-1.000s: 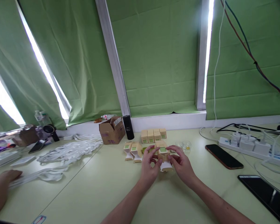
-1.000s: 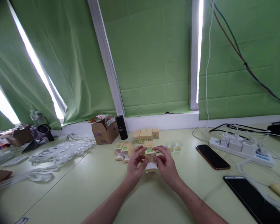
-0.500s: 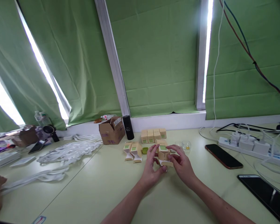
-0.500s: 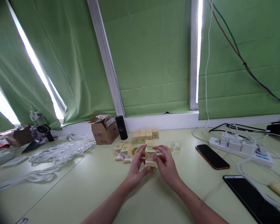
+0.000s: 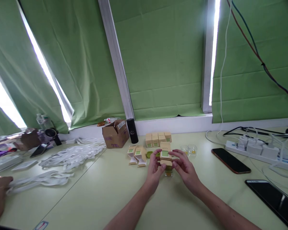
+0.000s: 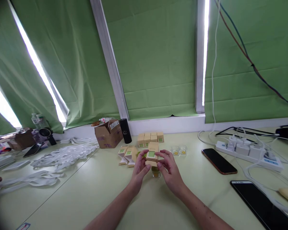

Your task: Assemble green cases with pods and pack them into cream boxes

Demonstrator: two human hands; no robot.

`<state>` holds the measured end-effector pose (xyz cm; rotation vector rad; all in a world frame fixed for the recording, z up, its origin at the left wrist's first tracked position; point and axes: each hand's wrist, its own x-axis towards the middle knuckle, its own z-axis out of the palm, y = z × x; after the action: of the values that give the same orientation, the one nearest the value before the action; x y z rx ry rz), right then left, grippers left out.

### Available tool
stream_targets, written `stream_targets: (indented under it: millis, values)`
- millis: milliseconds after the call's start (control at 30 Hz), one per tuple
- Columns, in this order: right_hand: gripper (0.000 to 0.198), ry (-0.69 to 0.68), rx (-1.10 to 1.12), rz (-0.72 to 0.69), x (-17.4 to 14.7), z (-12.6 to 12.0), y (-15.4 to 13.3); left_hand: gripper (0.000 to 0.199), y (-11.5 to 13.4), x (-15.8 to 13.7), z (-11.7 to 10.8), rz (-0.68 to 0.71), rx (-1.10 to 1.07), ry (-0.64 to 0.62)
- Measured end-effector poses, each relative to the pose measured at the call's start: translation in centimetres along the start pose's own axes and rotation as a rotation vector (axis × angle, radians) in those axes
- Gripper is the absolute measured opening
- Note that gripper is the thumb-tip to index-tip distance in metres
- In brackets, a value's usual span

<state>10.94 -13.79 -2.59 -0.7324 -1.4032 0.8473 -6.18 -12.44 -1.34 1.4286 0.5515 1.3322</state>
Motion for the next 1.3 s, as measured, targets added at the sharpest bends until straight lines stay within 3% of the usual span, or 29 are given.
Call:
stream_targets:
  millis: [400,800,1300]
  values:
    - [0.033,-0.043,-0.069,-0.058,-0.3,0.3,-0.5,0.051,0.9,-0.2,0.4,-0.043,-0.002,0.101]
    - [0.032,-0.025,-0.095,-0.068,-0.3,0.5,-0.5,0.047,0.8,-0.1,0.3,-0.047,0.002,0.107]
    - [0.031,0.023,-0.072,-0.035,-0.1,0.3,0.1,0.052,-0.2,0.0,0.2,0.057,0.203,0.108]
